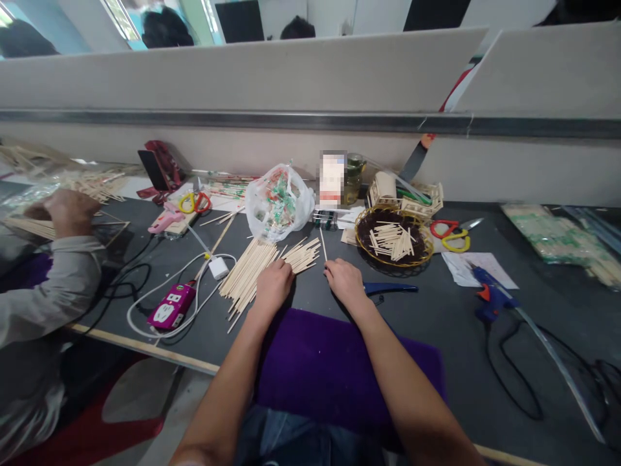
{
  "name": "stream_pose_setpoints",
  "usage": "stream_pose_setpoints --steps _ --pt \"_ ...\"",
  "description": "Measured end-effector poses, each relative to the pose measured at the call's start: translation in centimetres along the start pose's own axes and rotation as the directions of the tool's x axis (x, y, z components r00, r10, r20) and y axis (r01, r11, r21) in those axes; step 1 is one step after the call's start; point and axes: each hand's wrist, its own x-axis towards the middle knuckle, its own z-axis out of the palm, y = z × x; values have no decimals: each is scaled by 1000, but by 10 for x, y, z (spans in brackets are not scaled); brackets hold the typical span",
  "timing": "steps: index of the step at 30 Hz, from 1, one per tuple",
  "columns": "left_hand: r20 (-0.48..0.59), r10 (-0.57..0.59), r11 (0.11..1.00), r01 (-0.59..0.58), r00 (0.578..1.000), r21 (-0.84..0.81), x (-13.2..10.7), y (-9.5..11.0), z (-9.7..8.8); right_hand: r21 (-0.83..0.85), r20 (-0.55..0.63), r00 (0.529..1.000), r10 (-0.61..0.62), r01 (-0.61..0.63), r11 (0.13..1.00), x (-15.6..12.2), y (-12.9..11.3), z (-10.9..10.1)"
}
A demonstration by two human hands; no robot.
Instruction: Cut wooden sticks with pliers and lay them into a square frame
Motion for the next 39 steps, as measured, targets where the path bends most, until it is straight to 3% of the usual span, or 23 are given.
stream_pose_setpoints --steps 6,11,14,19,24,27,31,34,39 --pt "-109 5 995 -17 994 -102 0 -15 0 48 -4 1000 -4 5 999 -1 0 -1" --pt "-70 130 982 -138 989 -128 -5 -8 7 56 -4 1000 5 -5 998 -1 0 -1" --pt "-103 147 969 -164 984 -183 -12 -3 11 61 -10 1000 -3 4 998 -1 1 -1" --pt "-146 12 954 -55 989 -293 -10 -11 6 99 -69 986 -151 157 983 -5 0 0" --pt "-57 -46 985 36 997 -170 7 -30 -2 170 -34 936 -351 351 921 -12 -11 3" --pt "-5 -46 989 45 999 -140 17 -38 -1 174 12 927 -375 367 914 -14 -17 5" --pt "-36 -63 982 56 997 -179 28 -41 1 186 4 931 -365 358 915 -15 -19 7" --pt "-41 -73 971 62 996 -230 37 -36 0 186 12 937 -350 342 921 -15 -19 6" --pt "40 -58 977 65 997 -201 51 -19 -3 175 18 938 -345 337 925 -15 -19 6"
